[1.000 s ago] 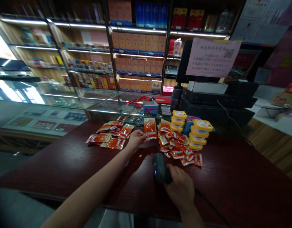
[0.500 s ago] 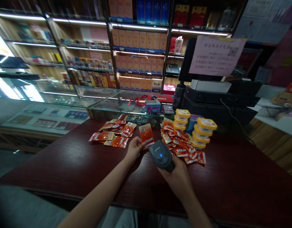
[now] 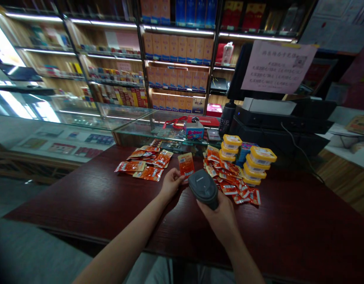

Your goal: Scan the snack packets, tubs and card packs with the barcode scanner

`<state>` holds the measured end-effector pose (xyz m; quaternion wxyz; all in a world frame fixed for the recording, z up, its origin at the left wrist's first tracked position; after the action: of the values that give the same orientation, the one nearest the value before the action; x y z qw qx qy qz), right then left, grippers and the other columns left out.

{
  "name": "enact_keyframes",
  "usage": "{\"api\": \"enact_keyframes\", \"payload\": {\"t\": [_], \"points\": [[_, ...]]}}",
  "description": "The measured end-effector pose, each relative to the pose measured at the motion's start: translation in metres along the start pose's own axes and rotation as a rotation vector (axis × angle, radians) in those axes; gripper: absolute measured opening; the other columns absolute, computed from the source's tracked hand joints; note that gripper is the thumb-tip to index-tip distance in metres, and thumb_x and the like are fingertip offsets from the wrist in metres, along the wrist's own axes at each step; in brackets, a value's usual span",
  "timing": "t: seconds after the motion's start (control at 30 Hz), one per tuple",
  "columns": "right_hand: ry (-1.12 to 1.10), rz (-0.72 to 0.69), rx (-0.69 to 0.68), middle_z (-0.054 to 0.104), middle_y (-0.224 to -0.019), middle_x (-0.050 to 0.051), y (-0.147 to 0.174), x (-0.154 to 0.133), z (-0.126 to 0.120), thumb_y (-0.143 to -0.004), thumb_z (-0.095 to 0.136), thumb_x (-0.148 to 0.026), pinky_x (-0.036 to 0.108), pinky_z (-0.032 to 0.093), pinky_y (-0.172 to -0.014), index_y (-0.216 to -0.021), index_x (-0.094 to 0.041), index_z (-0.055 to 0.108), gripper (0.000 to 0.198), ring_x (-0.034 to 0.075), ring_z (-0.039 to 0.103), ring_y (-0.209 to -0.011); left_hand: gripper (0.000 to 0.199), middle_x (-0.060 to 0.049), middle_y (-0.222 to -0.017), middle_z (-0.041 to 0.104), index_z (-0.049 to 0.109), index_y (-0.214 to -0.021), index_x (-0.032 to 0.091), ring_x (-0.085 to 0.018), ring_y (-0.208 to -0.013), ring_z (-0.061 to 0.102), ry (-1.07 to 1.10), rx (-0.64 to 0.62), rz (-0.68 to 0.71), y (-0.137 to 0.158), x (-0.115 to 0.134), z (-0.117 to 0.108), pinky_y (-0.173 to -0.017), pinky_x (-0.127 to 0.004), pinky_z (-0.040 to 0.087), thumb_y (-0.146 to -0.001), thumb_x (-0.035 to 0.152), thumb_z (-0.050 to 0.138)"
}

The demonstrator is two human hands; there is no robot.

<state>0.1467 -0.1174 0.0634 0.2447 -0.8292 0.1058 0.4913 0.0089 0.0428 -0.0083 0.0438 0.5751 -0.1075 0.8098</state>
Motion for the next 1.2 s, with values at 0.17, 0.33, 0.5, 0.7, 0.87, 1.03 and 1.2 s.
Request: {"api": "enact_keyframes", "payload": {"t": [0.17, 0.33, 0.5, 0.7, 0.87, 1.03, 1.2], "points": [[0.515, -0.177, -0.016, 0.072, -0.085, 0.005, 0.009, 0.013, -0.014, -0.075, 0.056, -0.037, 0.030, 0.046, -0.062, -0.103, -0.025, 0.063, 0.031, 0.023, 0.067, -0.075, 0.030, 0.006, -0.066, 0.051, 0.045, -0.068, 0.018, -0.009, -0.059, 0.056, -0.007, 0.000, 0.032, 0.003, 0.004, 0.000, -0.058, -0.029, 0.057, -0.061, 0.026, 0.072], [0.847, -0.431, 0.043, 0.070, -0.098, 0.010, 0.023, 0.042, -0.020, -0.079, 0.049, -0.026, 0.032, 0.046, -0.066, -0.106, -0.018, 0.059, 0.029, 0.023, 0.066, -0.078, 0.022, 0.004, -0.066, 0.056, 0.050, -0.073, 0.018, -0.012, -0.058, 0.059, -0.036, 0.005, 0.035, -0.001, 0.006, -0.001, -0.054, -0.027, 0.055, -0.063, 0.026, 0.068], [0.913, -0.532, 0.058, 0.069, -0.099, 0.008, 0.027, 0.062, -0.018, -0.081, 0.048, -0.024, 0.032, 0.045, -0.067, -0.110, -0.018, 0.056, 0.030, 0.022, 0.065, -0.081, 0.019, 0.001, -0.064, 0.060, 0.054, -0.078, 0.016, -0.012, -0.049, 0.057, -0.161, 0.231, 0.043, -0.016, 0.032, -0.032, -0.047, -0.025, 0.049, -0.067, 0.029, 0.063], [0.866, -0.501, 0.075, 0.070, -0.097, 0.007, 0.027, 0.064, -0.018, -0.083, 0.046, -0.028, 0.032, 0.044, -0.065, -0.109, -0.019, 0.056, 0.029, 0.022, 0.065, -0.077, 0.012, -0.004, -0.069, 0.066, 0.062, -0.077, 0.014, -0.016, -0.063, 0.062, -0.645, 0.677, 0.099, -0.022, 0.083, -0.112, -0.061, -0.026, 0.048, -0.072, 0.025, 0.058], [0.857, -0.506, 0.067, 0.070, -0.097, 0.007, 0.028, 0.062, -0.017, -0.084, 0.047, -0.029, 0.032, 0.044, -0.066, -0.109, -0.019, 0.056, 0.029, 0.022, 0.066, -0.078, 0.020, -0.008, -0.085, 0.070, 0.069, -0.087, 0.018, -0.023, -0.083, 0.064, -1.071, 0.751, 0.117, -0.009, 0.098, -0.135, -0.079, -0.035, 0.047, -0.081, 0.029, 0.054], [0.856, -0.502, 0.061, 0.070, -0.097, 0.007, 0.029, 0.062, -0.017, -0.084, 0.047, -0.029, 0.031, 0.044, -0.066, -0.109, -0.020, 0.057, 0.028, 0.021, 0.066, -0.077, 0.028, -0.013, -0.114, 0.060, 0.068, -0.104, 0.020, -0.030, -0.113, 0.050, -1.411, 0.690, 0.235, -0.003, 0.098, -0.119, -0.096, -0.044, 0.038, -0.084, 0.032, 0.053], [0.865, -0.501, 0.046, 0.070, -0.099, 0.008, 0.029, 0.062, -0.017, -0.083, 0.048, -0.028, 0.032, 0.045, -0.066, -0.110, -0.018, 0.056, 0.030, 0.022, 0.066, -0.079, 0.030, -0.010, -0.120, 0.057, 0.067, -0.105, 0.023, -0.028, -0.112, 0.048, -1.481, 0.348, 0.203, -0.004, 0.085, -0.107, -0.095, -0.040, 0.038, -0.080, 0.038, 0.060]]}}
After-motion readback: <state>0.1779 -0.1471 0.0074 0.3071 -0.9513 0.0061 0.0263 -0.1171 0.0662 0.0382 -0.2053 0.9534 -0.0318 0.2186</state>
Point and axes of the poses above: each hand's wrist, its own y-axis away from the middle knuckle, its own z-axis out of the palm, x = y × z, the point moved 4 cm from there along -y, towards the middle knuckle
